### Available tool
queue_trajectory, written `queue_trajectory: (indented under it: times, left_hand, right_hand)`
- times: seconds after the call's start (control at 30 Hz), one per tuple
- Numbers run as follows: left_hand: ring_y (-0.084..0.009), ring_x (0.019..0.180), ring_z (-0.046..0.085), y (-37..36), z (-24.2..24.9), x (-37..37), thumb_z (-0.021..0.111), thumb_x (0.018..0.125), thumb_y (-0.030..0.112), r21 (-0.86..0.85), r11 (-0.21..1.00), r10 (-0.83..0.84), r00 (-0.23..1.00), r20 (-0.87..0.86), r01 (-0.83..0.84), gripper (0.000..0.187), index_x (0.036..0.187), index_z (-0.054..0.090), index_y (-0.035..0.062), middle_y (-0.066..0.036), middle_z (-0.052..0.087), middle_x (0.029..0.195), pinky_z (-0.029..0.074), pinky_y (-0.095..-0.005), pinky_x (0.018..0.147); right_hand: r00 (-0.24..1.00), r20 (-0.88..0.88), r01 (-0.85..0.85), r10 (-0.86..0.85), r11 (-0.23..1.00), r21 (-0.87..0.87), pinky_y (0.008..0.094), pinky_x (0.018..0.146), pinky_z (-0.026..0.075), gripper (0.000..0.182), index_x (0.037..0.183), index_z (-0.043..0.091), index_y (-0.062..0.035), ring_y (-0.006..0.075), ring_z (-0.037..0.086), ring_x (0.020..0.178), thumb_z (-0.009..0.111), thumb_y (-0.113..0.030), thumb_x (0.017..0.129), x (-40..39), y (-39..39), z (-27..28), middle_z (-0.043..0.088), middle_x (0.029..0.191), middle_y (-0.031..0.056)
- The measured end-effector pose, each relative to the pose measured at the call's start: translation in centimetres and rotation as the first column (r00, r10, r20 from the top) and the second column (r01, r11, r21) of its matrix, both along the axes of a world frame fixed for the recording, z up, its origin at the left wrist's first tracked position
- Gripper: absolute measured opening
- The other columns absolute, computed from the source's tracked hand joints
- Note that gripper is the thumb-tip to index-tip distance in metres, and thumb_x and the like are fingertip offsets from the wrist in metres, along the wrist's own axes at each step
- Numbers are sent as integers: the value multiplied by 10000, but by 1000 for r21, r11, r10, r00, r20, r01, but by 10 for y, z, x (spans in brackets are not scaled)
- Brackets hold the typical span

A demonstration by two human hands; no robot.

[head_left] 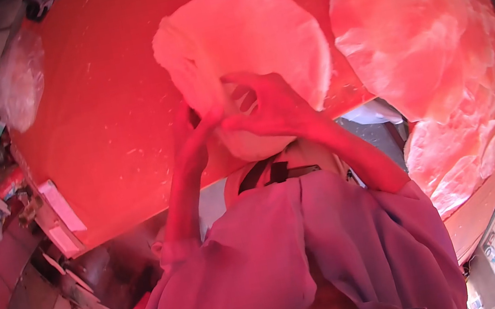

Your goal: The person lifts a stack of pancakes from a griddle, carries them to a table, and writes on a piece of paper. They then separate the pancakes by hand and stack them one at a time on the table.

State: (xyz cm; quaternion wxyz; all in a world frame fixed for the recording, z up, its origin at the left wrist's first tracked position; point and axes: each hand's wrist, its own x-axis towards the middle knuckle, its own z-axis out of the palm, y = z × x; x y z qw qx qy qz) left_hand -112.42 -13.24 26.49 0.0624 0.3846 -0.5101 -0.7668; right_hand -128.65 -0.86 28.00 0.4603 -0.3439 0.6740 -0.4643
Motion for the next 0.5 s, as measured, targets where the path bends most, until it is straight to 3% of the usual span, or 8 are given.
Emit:
queue_trajectory:
  times: [0.2,0.3,0.4,0.5]
  left_hand:
    - [-164,1086,517,4,1,-1,730,790,243,46,997,68,996,-64,-65,592,1265,474,1,-68,572,1150,386,-315,948]
    - [-158,1047,536,5,7,-5,734,785,239,30,999,42,997,-65,-40,589,1261,477,6,-60,579,1133,411,-313,918]
    - [-148,1008,553,4,7,-4,743,775,222,-14,1000,22,999,27,-21,571,1241,490,10,-57,584,1116,442,-305,867]
    - [-144,1015,549,10,8,-9,734,790,238,-90,996,20,999,31,-17,561,1236,492,-1,-59,584,1121,436,-305,854]
  right_hand:
    - [889,447,85,-97,995,46,293,741,519,610,1228,538,24,185,633,796,783,-168,703,-19,8,-9,643,934,122]
    - [895,446,29,-28,1000,4,285,740,516,598,1211,550,22,179,631,806,791,-155,694,-15,6,-15,634,900,102]
    - [794,607,41,-36,999,5,275,726,512,579,1200,558,20,166,626,804,792,-149,698,-14,5,-21,624,880,89]
    - [770,634,56,-67,998,37,261,690,518,488,1175,551,36,142,613,809,723,1,720,-15,3,-19,614,886,74]
